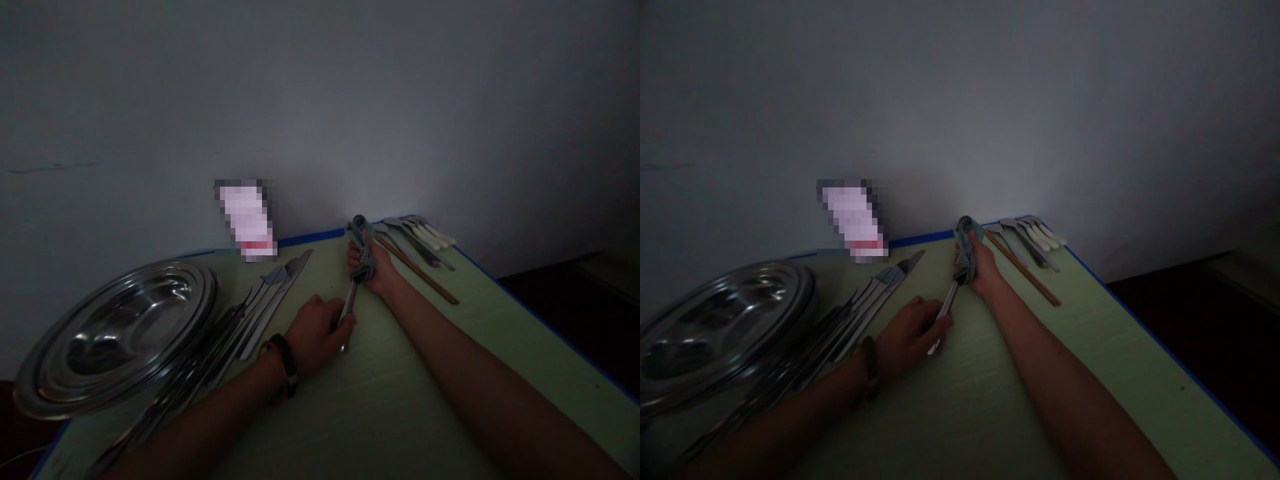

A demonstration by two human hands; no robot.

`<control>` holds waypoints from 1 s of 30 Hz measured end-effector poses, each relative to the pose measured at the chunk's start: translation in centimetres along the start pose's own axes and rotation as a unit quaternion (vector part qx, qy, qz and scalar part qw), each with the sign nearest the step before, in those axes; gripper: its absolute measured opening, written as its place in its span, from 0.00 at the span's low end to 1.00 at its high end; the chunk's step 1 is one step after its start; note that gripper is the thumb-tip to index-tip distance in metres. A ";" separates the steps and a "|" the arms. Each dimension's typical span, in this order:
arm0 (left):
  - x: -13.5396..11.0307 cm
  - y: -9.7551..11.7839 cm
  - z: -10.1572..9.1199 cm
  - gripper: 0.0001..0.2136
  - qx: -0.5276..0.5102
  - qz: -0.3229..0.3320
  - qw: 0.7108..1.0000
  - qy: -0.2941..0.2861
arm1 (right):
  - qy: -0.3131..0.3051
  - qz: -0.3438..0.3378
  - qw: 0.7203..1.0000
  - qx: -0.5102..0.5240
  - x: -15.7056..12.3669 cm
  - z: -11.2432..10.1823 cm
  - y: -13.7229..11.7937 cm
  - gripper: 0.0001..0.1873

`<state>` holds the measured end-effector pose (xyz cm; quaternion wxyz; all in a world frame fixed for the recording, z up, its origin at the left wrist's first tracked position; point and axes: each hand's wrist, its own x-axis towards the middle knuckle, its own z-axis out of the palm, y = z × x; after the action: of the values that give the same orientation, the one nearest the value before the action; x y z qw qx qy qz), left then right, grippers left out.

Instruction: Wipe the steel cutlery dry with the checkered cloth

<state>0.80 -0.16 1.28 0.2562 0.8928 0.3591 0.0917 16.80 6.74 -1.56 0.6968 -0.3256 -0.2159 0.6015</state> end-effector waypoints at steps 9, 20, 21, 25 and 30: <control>0.2 0.0 0.2 0.13 0.025 0.010 1.000 -0.004 | 0.045 0.089 0.992 0.076 -0.8 1.1 -1.2 0.28; -0.2 -0.1 -0.1 0.11 0.021 0.034 0.999 -0.007 | 0.087 -0.007 0.996 -0.001 0.8 -0.1 0.2 0.18; -0.2 -0.1 -0.1 0.12 0.020 0.038 0.999 -0.009 | 0.083 -0.015 0.996 -0.005 0.9 -0.3 0.3 0.17; -0.3 0.0 -0.1 0.13 0.006 0.023 1.000 0.000 | 0.082 -0.056 0.995 -0.017 0.8 -0.5 0.4 0.14; -0.2 0.1 -0.1 0.15 -0.033 -0.014 0.999 0.013 | 0.086 -0.054 0.993 -0.052 -0.3 0.6 0.6 0.15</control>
<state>0.69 -0.36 1.43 0.2821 0.8775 0.3713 0.1121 15.88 6.62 -1.56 0.7262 -0.4001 -0.2031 0.5209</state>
